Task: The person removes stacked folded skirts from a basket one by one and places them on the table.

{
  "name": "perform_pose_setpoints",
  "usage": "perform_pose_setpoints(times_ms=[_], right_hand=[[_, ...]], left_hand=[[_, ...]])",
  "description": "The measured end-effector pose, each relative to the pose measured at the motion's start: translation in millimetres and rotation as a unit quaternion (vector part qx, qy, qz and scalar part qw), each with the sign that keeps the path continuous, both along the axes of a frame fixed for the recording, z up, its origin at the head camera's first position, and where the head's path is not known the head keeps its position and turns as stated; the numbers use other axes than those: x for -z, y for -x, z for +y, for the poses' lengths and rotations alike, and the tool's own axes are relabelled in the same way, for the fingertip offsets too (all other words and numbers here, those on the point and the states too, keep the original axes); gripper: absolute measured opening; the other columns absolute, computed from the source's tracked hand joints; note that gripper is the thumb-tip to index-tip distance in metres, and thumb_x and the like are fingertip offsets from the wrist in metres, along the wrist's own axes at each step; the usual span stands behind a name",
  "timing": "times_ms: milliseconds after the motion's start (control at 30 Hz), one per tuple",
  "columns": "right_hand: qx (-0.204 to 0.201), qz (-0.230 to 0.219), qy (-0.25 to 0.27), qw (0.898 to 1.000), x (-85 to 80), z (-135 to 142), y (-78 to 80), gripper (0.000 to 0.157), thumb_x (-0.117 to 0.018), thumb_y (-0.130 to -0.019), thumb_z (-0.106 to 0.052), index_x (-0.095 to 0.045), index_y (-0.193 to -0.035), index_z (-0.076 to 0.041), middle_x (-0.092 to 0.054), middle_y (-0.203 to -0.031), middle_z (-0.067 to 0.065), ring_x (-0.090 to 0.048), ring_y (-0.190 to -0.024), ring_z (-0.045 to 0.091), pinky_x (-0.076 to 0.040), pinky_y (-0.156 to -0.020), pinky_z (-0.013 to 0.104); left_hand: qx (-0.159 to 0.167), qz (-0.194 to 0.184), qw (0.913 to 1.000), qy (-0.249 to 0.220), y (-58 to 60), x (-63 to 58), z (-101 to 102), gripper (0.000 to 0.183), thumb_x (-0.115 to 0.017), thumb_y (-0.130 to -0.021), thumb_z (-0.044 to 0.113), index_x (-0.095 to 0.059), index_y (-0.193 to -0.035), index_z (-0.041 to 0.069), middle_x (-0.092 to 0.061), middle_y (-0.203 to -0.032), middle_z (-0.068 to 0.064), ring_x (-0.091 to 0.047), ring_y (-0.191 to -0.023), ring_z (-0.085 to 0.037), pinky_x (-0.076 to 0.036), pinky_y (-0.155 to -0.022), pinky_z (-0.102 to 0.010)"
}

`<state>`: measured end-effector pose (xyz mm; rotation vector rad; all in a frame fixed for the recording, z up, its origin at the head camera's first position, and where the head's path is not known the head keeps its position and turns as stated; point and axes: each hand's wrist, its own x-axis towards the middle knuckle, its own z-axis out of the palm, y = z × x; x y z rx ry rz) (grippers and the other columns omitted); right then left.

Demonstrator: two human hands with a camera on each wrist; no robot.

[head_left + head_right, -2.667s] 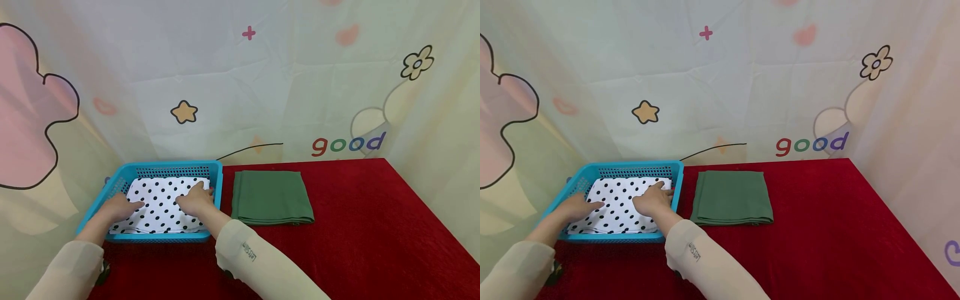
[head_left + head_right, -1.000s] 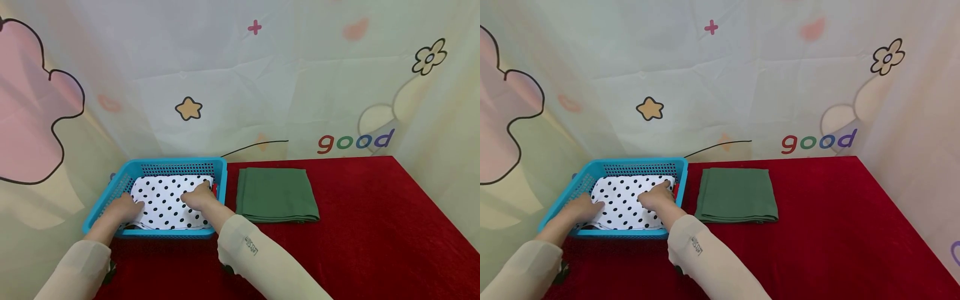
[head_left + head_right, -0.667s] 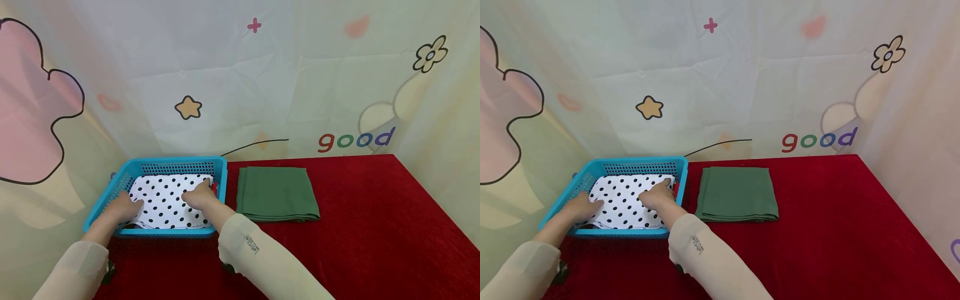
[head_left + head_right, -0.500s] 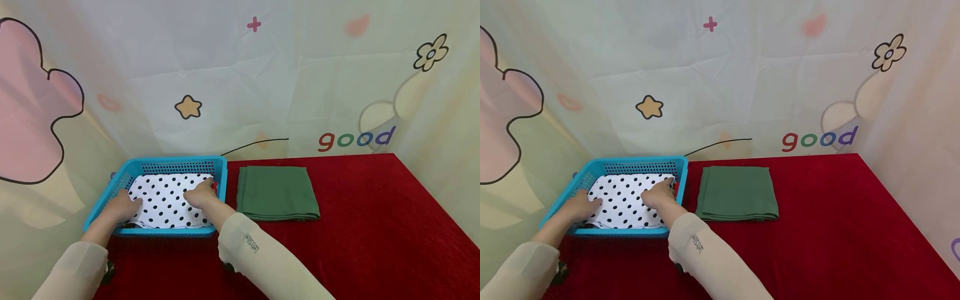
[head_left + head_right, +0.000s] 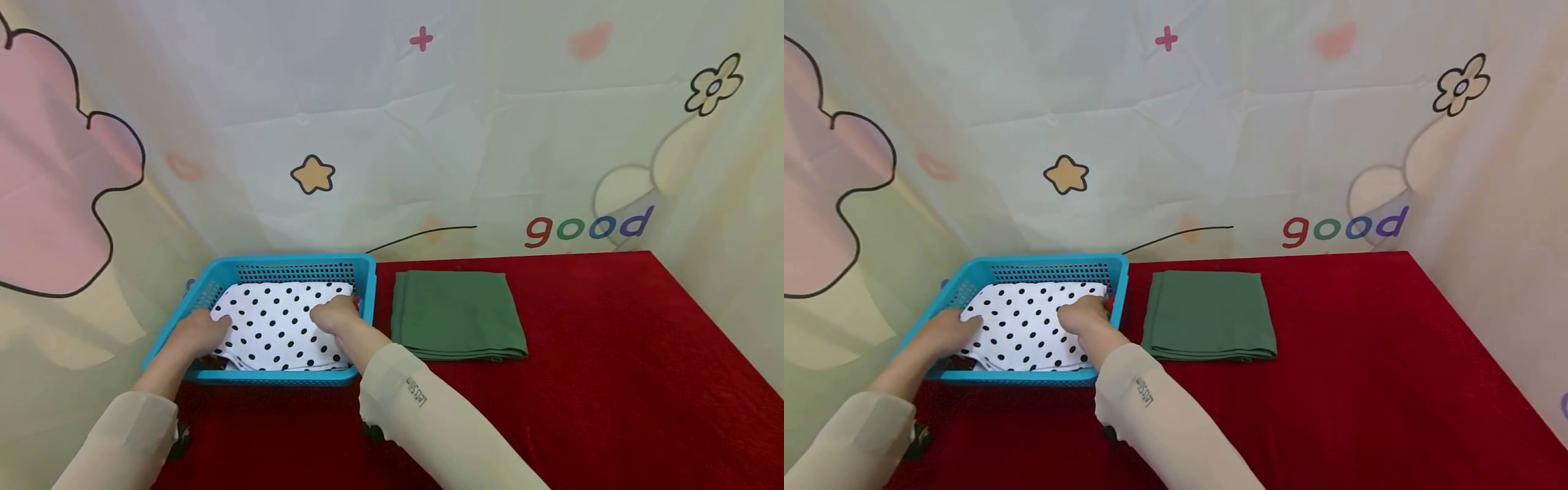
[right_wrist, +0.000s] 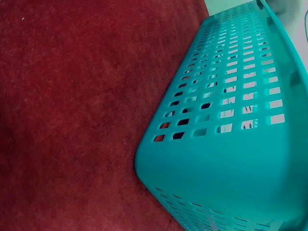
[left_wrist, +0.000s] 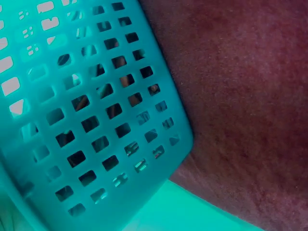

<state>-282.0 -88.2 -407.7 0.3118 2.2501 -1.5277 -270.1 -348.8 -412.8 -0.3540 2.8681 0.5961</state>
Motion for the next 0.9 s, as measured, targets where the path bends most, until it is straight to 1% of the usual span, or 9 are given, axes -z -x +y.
perform_pose_setpoints(times_ms=[67,133,367,500,567,633,733,800,900], right_hand=[[-0.002,-0.004,0.001,1.000,0.7,0.0,0.4,0.067,-0.061,-0.098,-0.021,-0.037,-0.154,0.005,-0.051,-0.144,0.020,-0.053,-0.122,0.034,-0.047,-0.111,0.053],[-0.005,-0.008,-0.001,1.000,0.8,0.1,0.9,0.063,-0.062,-0.098,-0.022,-0.040,-0.151,0.004,-0.053,-0.138,0.020,-0.054,-0.119,0.033,-0.049,-0.108,0.052],[-0.018,-0.007,0.002,1.000,1.6,0.5,4.6,0.071,-0.062,-0.098,-0.021,-0.032,-0.157,0.003,-0.048,-0.144,0.020,-0.055,-0.120,0.033,-0.050,-0.108,0.049],[-0.019,-0.006,-0.003,1.000,3.4,1.2,6.0,0.068,-0.063,-0.097,-0.021,-0.036,-0.154,0.002,-0.053,-0.133,0.020,-0.058,-0.111,0.031,-0.053,-0.102,0.048],[-0.018,-0.003,-0.011,1.000,2.8,0.0,5.6,0.066,-0.063,-0.096,-0.021,-0.037,-0.153,0.002,-0.053,-0.131,0.020,-0.058,-0.111,0.031,-0.054,-0.100,0.048],[-0.014,-0.002,-0.018,1.000,1.8,-1.8,4.9,0.068,-0.064,-0.096,-0.021,-0.036,-0.154,0.002,-0.050,-0.135,0.021,-0.056,-0.115,0.032,-0.054,-0.100,0.048],[-0.010,0.004,-0.027,1.000,1.2,-4.0,3.9,0.074,-0.064,-0.096,-0.020,-0.029,-0.158,0.002,-0.041,-0.150,0.023,-0.048,-0.126,0.034,-0.052,-0.104,0.048],[-0.006,0.007,-0.027,1.000,1.4,-4.6,3.5,0.075,-0.062,-0.097,-0.020,-0.027,-0.159,0.003,-0.036,-0.156,0.025,-0.046,-0.128,0.035,-0.051,-0.105,0.048],[-0.001,0.006,-0.022,1.000,3.6,-4.4,2.2,0.068,-0.059,-0.098,-0.019,-0.033,-0.156,0.004,-0.039,-0.153,0.025,-0.049,-0.124,0.035,-0.051,-0.105,0.048]], left_hand=[[-0.001,0.000,0.9999,-0.011,-0.3,0.2,-1.8,0.068,-0.035,-0.107,0.031,-0.036,-0.138,-0.029,-0.049,-0.130,-0.046,-0.054,-0.106,-0.048,-0.049,-0.095,-0.060],[-0.002,-0.006,0.9997,-0.023,-0.5,0.3,-3.2,0.069,-0.035,-0.107,0.031,-0.034,-0.140,-0.029,-0.047,-0.132,-0.047,-0.054,-0.109,-0.049,-0.048,-0.098,-0.061],[0.001,-0.022,0.9983,-0.053,1.7,0.2,-6.9,0.071,-0.034,-0.107,0.031,-0.025,-0.145,-0.029,-0.043,-0.137,-0.046,-0.051,-0.113,-0.050,-0.047,-0.100,-0.061],[0.001,-0.016,0.9980,-0.062,2.2,1.2,-8.0,0.070,-0.035,-0.107,0.029,-0.024,-0.147,-0.027,-0.040,-0.139,-0.046,-0.048,-0.117,-0.050,-0.044,-0.105,-0.062],[0.003,-0.006,0.9982,-0.059,1.8,0.9,-8.9,0.069,-0.036,-0.106,0.028,-0.024,-0.147,-0.027,-0.040,-0.140,-0.046,-0.048,-0.118,-0.050,-0.043,-0.107,-0.063],[0.004,0.007,0.9985,-0.055,1.8,0.2,-9.4,0.066,-0.039,-0.105,0.026,-0.030,-0.144,-0.026,-0.044,-0.137,-0.045,-0.050,-0.115,-0.050,-0.045,-0.103,-0.061],[0.005,0.022,0.9987,-0.046,2.2,-1.9,-9.3,0.063,-0.044,-0.103,0.025,-0.036,-0.140,-0.025,-0.048,-0.133,-0.044,-0.053,-0.112,-0.048,-0.048,-0.098,-0.059],[0.003,0.029,0.9989,-0.037,2.3,-3.3,-8.6,0.060,-0.048,-0.101,0.023,-0.040,-0.136,-0.024,-0.051,-0.129,-0.042,-0.055,-0.108,-0.047,-0.050,-0.094,-0.057],[0.001,0.037,0.9991,-0.021,1.2,-4.3,-6.8,0.056,-0.052,-0.098,0.023,-0.044,-0.132,-0.021,-0.054,-0.126,-0.041,-0.055,-0.107,-0.047,-0.050,-0.092,-0.056]])
